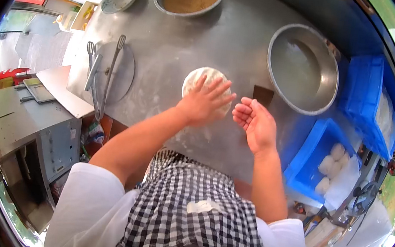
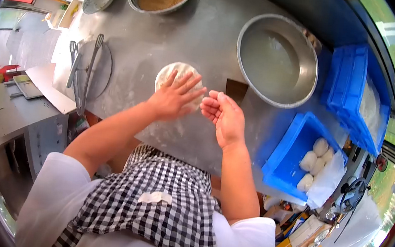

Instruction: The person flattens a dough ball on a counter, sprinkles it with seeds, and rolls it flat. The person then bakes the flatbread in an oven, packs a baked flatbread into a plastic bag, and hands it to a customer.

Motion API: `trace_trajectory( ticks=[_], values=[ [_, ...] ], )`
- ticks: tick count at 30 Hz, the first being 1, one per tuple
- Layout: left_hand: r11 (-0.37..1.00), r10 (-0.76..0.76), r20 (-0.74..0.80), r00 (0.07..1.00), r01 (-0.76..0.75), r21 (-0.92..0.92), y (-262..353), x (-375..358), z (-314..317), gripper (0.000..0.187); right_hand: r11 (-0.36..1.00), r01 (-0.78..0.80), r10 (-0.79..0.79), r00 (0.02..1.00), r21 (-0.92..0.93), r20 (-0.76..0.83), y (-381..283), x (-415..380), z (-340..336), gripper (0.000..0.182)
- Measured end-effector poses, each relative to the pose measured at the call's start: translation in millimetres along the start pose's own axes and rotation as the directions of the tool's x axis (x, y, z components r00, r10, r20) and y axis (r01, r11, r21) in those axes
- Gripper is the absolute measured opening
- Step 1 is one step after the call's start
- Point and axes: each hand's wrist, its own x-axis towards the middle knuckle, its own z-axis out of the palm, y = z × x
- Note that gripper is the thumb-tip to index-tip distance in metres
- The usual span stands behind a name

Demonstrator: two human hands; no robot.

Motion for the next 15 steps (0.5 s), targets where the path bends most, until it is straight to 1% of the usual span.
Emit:
trace_trajectory(
  ticks=[1,2,4,5,6,7,8,9,10,11,12,13,15],
  values=[
    [1.000,0.021,-0.039,0.999,-0.022,-0.007,-8,5,-6,0.067,1.000,0.008,-0.008,1.000,-0.007,-0.015,-1,9,9,0.034],
    [0.994,-0.056,0.024,0.998,0.058,-0.098,-14,-12,20,0.069,0.999,0.048,-0.048,0.999,0.016,0.006,0,17,18,0.034],
    [0.999,-0.016,0.059,0.998,0.018,-0.032,-5,-42,20,0.072,0.998,0.062,-0.063,0.997,0.028,0.047,2,20,31,0.034],
    [1.000,0.013,0.040,0.999,-0.014,0.027,-14,-38,21,0.074,0.998,0.064,-0.065,0.996,0.023,0.057,1,29,39,0.033],
    [0.993,0.105,-0.054,0.993,-0.102,0.056,-14,-48,24,0.074,0.998,0.050,-0.051,0.997,0.025,0.061,4,33,47,0.033],
    [0.996,0.087,-0.020,0.996,-0.087,0.001,-15,-54,30,0.074,0.999,0.030,-0.032,0.998,0.037,0.052,11,33,55,0.033],
    [0.997,0.052,0.022,0.998,-0.050,-0.066,-7,-66,37,0.075,0.998,0.020,-0.024,0.996,0.053,0.087,13,35,62,0.033],
    [0.994,0.023,0.041,0.999,-0.018,-0.107,-10,-67,40,0.075,0.999,-0.010,0.007,0.998,0.037,0.062,22,54,64,0.032],
    [0.986,0.036,0.080,0.996,-0.022,-0.167,-10,-65,24,0.074,0.999,-0.031,0.030,0.999,0.020,0.033,36,78,59,0.030],
    [0.989,0.007,0.104,0.995,0.009,-0.148,-9,-71,12,0.074,0.997,-0.077,0.077,0.997,0.007,-0.006,50,85,57,0.030],
    [0.992,-0.015,0.118,0.993,0.029,-0.121,-16,-72,3,0.074,0.992,-0.099,0.090,0.989,-0.075,-0.117,48,84,63,0.026],
    [0.995,-0.038,0.123,0.992,0.049,-0.085,-26,-65,-4,0.074,0.986,-0.059,0.046,0.995,-0.155,-0.085,45,91,65,0.027],
    [0.991,-0.122,-0.117,0.986,0.115,-0.065,-44,-59,-12,0.075,0.953,-0.006,-0.001,1.000,-0.303,-0.024,48,95,72,0.030]
  ],
)
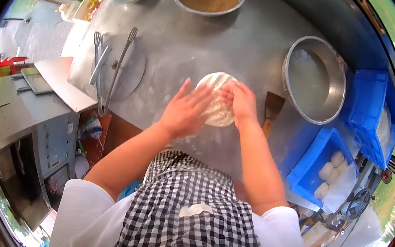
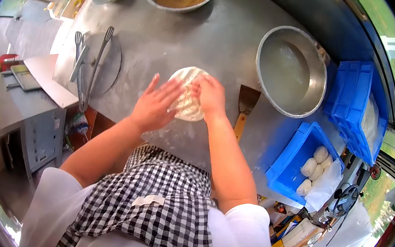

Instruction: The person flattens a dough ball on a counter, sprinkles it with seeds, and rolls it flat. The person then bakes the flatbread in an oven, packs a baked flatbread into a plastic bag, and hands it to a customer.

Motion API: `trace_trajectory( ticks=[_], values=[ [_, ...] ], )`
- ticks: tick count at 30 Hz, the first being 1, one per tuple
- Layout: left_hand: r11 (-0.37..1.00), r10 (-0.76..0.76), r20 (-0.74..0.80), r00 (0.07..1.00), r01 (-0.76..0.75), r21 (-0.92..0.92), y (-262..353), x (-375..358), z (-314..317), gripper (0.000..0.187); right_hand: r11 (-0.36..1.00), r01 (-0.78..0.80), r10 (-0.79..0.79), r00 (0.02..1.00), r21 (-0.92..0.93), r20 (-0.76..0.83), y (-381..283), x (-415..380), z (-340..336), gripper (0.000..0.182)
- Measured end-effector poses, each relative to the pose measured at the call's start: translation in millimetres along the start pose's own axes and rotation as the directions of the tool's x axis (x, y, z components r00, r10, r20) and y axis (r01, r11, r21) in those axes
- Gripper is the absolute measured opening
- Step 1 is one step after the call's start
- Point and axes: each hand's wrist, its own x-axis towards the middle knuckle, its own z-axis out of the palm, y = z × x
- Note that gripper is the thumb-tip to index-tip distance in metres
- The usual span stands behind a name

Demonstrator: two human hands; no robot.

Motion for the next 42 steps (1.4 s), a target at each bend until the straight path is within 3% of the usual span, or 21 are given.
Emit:
trace_trajectory(
  ticks=[1,2,3,4,5,8,11,20,27,30,32,33,36,39,42],
  values=[
    [0.999,-0.041,-0.112,0.993,0.042,0.001,-3,-4,0,0.076,0.945,0.227,-0.223,0.974,-0.235,0.042,5,-8,8,0.040],
    [0.997,-0.076,-0.075,0.994,0.078,0.026,-8,-1,5,0.075,0.732,0.449,-0.461,0.880,-0.513,0.113,5,-11,15,0.045],
    [0.993,-0.109,-0.035,0.993,0.110,0.050,-11,1,12,0.075,0.395,0.583,-0.632,0.734,-0.710,0.250,6,-17,21,0.049],
    [0.987,-0.147,0.010,0.989,0.146,0.070,-11,-1,16,0.075,-0.005,0.607,-0.702,0.564,-0.794,0.435,10,-24,25,0.054],
    [0.991,-0.131,0.020,0.991,0.131,0.033,-15,-1,17,0.072,-0.072,0.502,-0.551,0.700,-0.862,0.454,41,-5,14,0.064],
    [0.985,-0.143,0.000,0.990,0.143,0.095,-26,-3,-8,0.067,-0.191,0.434,-0.499,0.730,-0.880,0.468,49,6,14,0.070],
    [0.973,-0.232,-0.157,0.960,0.229,-0.036,-36,-22,-28,0.062,-0.224,0.436,-0.439,0.754,-0.872,0.489,41,-2,32,0.079],
    [0.892,-0.366,-0.146,0.919,0.302,-0.336,-46,-68,-17,0.056,-0.305,0.486,-0.351,0.742,-0.819,0.571,56,0,67,0.086],
    [0.905,-0.288,-0.205,0.935,0.196,-0.377,-37,-54,-12,0.053,-0.249,0.514,-0.393,0.720,-0.821,0.571,75,-22,55,0.076],
    [0.935,-0.196,-0.214,0.957,0.116,-0.335,-28,-35,-1,0.052,-0.115,0.604,-0.394,0.701,-0.788,0.595,65,-19,45,0.066],
    [0.937,-0.144,-0.215,0.966,0.063,-0.345,-16,-24,3,0.052,-0.004,0.612,-0.580,0.643,-0.791,0.501,47,-35,33,0.060],
    [0.973,-0.108,-0.158,0.982,0.072,-0.219,-12,-21,9,0.060,0.054,0.620,-0.655,0.613,-0.783,0.441,38,-45,26,0.057],
    [0.989,-0.118,-0.023,0.993,0.115,-0.089,-4,-23,28,0.076,0.353,0.572,-0.726,0.666,-0.740,0.168,20,-62,1,0.051],
    [0.991,-0.134,0.136,0.982,0.133,0.017,-5,-27,18,0.088,0.722,0.525,-0.604,0.796,-0.451,-0.040,13,-68,-10,0.044],
    [0.998,-0.060,0.009,0.998,0.060,0.034,12,-24,7,0.088,0.915,0.390,-0.393,0.920,-0.106,-0.007,-4,-81,-5,0.040]
  ],
)
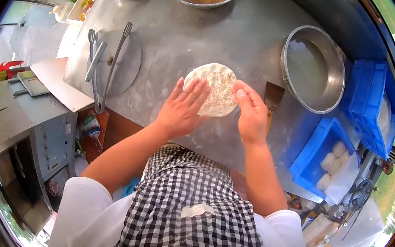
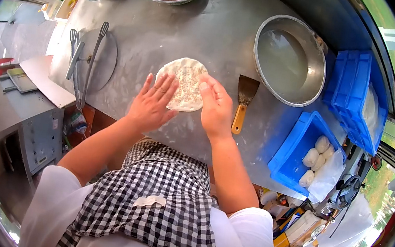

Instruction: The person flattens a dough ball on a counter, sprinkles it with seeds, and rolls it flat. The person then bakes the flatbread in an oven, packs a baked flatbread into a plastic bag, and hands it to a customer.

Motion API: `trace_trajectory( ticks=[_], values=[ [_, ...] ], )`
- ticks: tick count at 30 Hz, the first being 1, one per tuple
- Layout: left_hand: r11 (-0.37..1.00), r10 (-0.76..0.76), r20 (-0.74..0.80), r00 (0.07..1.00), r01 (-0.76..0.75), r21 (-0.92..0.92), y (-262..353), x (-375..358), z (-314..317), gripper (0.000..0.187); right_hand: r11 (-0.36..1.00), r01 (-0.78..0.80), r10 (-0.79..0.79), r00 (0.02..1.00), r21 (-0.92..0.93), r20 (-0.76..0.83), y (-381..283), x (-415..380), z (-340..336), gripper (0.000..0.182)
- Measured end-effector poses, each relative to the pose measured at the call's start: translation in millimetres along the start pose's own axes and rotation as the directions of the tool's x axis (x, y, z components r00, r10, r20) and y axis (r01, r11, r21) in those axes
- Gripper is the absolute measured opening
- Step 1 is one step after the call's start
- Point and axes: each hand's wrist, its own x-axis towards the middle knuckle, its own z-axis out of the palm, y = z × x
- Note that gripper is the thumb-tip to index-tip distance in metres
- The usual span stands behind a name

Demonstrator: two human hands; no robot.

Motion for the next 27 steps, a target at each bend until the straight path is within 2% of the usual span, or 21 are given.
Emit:
trace_trajectory(
  ticks=[3,5,6,7,10,11,14,16,18,21,23,26,27],
  values=[
    [0.998,0.018,0.108,0.994,-0.012,-0.057,3,-11,25,0.088,0.923,-0.220,0.172,0.970,0.316,0.172,19,12,-1,0.035],
    [1.000,-0.024,0.079,0.997,0.024,0.003,7,7,11,0.087,0.837,-0.378,0.342,0.926,0.396,0.161,36,36,-1,0.034],
    [0.998,-0.061,0.097,0.993,0.060,0.015,20,-3,5,0.087,0.761,-0.483,0.460,0.872,0.433,0.166,46,29,-3,0.033],
    [0.999,-0.019,0.116,0.993,0.014,0.047,22,-2,4,0.085,0.754,-0.497,0.476,0.864,0.430,0.163,51,33,-8,0.034],
    [0.995,0.099,0.215,0.972,-0.089,-0.054,27,-18,24,0.082,0.859,-0.356,0.352,0.933,0.369,0.080,37,26,-9,0.032],
    [0.996,0.089,0.221,0.971,-0.081,-0.045,28,-19,28,0.081,0.888,-0.323,0.334,0.942,0.327,0.024,18,20,-10,0.029],
    [0.999,0.031,0.175,0.984,-0.025,-0.039,29,-21,36,0.081,0.961,-0.053,0.078,0.993,0.272,-0.083,-20,16,-41,0.027],
    [0.998,0.058,0.160,0.985,-0.052,-0.043,27,-19,35,0.080,0.981,0.091,-0.059,0.981,0.169,-0.186,-48,23,-68,0.027],
    [0.997,0.051,0.166,0.985,-0.041,-0.067,28,-15,18,0.080,0.976,0.215,-0.215,0.936,-0.030,-0.280,-67,40,-96,0.028],
    [0.998,-0.012,0.036,0.999,0.014,-0.068,28,-7,-4,0.077,0.928,0.095,-0.231,0.905,-0.360,-0.358,-75,78,-137,0.035],
    [0.987,-0.092,-0.065,0.994,0.082,-0.135,25,-6,-12,0.077,0.798,-0.022,-0.227,0.915,-0.603,-0.334,-57,114,-169,0.041],
    [0.955,-0.228,-0.178,0.957,0.185,-0.231,9,-9,-14,0.076,0.408,-0.097,-0.237,0.949,-0.908,-0.208,-31,150,-196,0.046],
    [0.940,-0.272,-0.205,0.940,0.214,-0.266,3,-11,-15,0.076,0.330,-0.117,-0.210,0.958,-0.937,-0.193,-27,156,-197,0.037]
  ],
)
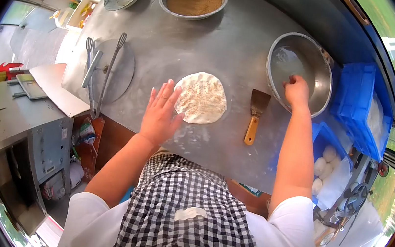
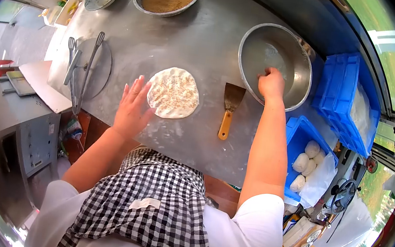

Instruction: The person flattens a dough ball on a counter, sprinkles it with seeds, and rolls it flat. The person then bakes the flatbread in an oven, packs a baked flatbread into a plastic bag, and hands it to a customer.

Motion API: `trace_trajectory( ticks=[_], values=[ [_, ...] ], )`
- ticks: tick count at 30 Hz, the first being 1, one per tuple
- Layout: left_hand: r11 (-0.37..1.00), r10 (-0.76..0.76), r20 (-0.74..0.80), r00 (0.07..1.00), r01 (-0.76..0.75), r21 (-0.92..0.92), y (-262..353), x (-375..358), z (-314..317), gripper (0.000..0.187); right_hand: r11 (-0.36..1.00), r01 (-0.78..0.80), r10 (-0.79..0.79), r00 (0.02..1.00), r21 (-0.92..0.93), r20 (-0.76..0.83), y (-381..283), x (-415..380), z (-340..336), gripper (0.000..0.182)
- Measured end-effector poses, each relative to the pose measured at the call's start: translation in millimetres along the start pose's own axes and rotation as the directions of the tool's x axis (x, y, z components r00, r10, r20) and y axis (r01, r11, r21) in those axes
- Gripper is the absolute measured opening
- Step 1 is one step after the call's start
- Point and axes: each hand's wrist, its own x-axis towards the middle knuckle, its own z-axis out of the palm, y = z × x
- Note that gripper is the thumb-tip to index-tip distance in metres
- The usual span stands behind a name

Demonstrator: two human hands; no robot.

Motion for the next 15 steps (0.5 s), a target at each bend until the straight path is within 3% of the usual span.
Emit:
trace_trajectory(
  ticks=[3,4,5,8,10,15],
  values=[
    [0.988,-0.124,-0.054,0.991,0.119,-0.098,-22,-8,-19,0.075,0.995,-0.099,0.098,0.991,0.007,0.092,3,9,7,0.025],
    [0.982,-0.169,-0.079,0.982,0.161,-0.096,-31,-12,-24,0.073,0.931,-0.215,0.176,0.972,0.295,0.155,-1,10,7,0.014],
    [0.973,-0.207,-0.107,0.972,0.193,-0.127,-40,-17,-28,0.073,0.846,-0.231,0.167,0.971,0.480,0.173,-2,8,2,0.010],
    [0.950,-0.293,-0.195,0.936,0.262,-0.168,-66,-35,-41,0.069,0.642,-0.132,0.107,0.991,0.755,0.083,-53,-27,-29,0.010],
    [0.954,-0.296,-0.264,0.918,0.270,-0.128,-82,-42,-48,0.066,0.513,-0.066,0.036,0.998,0.856,0.056,-96,-63,-39,0.012],
    [0.952,-0.305,-0.422,0.854,0.272,-0.138,-104,-38,-64,0.058,0.493,-0.282,-0.174,0.895,0.823,0.411,-156,-130,34,0.016]
  ],
)
